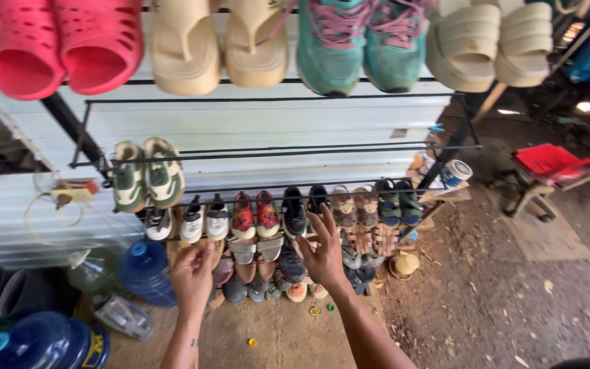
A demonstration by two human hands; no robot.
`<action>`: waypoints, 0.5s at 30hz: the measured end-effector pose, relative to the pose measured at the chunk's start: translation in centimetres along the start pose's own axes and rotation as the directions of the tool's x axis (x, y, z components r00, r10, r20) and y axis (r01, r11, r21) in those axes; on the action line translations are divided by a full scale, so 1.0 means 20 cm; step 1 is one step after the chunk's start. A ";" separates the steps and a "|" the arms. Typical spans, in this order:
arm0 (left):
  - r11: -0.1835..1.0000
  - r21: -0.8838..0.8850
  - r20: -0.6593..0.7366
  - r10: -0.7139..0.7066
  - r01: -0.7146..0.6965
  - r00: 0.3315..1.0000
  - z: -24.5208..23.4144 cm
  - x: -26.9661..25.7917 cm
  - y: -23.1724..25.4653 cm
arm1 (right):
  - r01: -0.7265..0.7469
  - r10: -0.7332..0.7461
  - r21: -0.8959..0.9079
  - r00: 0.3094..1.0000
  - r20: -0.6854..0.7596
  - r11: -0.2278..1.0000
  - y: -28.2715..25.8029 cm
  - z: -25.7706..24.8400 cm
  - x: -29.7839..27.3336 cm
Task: Organize various types of shoes and sandals on a multi-tiered rack.
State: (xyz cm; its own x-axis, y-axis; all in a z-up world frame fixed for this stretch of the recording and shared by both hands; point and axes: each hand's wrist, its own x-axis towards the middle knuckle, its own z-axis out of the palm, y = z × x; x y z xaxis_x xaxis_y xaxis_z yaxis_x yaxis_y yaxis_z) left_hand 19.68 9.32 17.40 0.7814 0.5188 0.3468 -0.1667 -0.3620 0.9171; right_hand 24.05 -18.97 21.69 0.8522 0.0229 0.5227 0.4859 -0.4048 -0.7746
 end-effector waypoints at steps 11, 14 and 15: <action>0.977 -0.165 0.138 -0.116 0.138 0.984 0.28 -0.08 0.12 | -0.075 0.062 -0.154 0.995 -0.083 0.985 0.23 -0.52 0.00; 0.956 -0.204 0.197 -0.172 0.212 0.965 0.35 -0.09 0.08 | -0.165 0.147 -0.191 0.984 -0.105 0.968 0.32 -0.63 -0.02; 0.952 -0.266 0.203 -0.099 0.153 0.974 0.36 -0.10 0.06 | -0.145 0.120 -0.212 0.985 -0.126 0.967 0.34 -0.66 -0.03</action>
State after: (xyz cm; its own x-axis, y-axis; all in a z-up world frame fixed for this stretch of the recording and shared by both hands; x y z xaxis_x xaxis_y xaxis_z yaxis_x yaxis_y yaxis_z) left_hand 22.20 2.29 16.37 0.8999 0.3839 0.2068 -0.1993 -0.0596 0.9781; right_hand 24.28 -33.81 20.73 0.8732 -0.1416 0.4664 0.3048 -0.5880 -0.7493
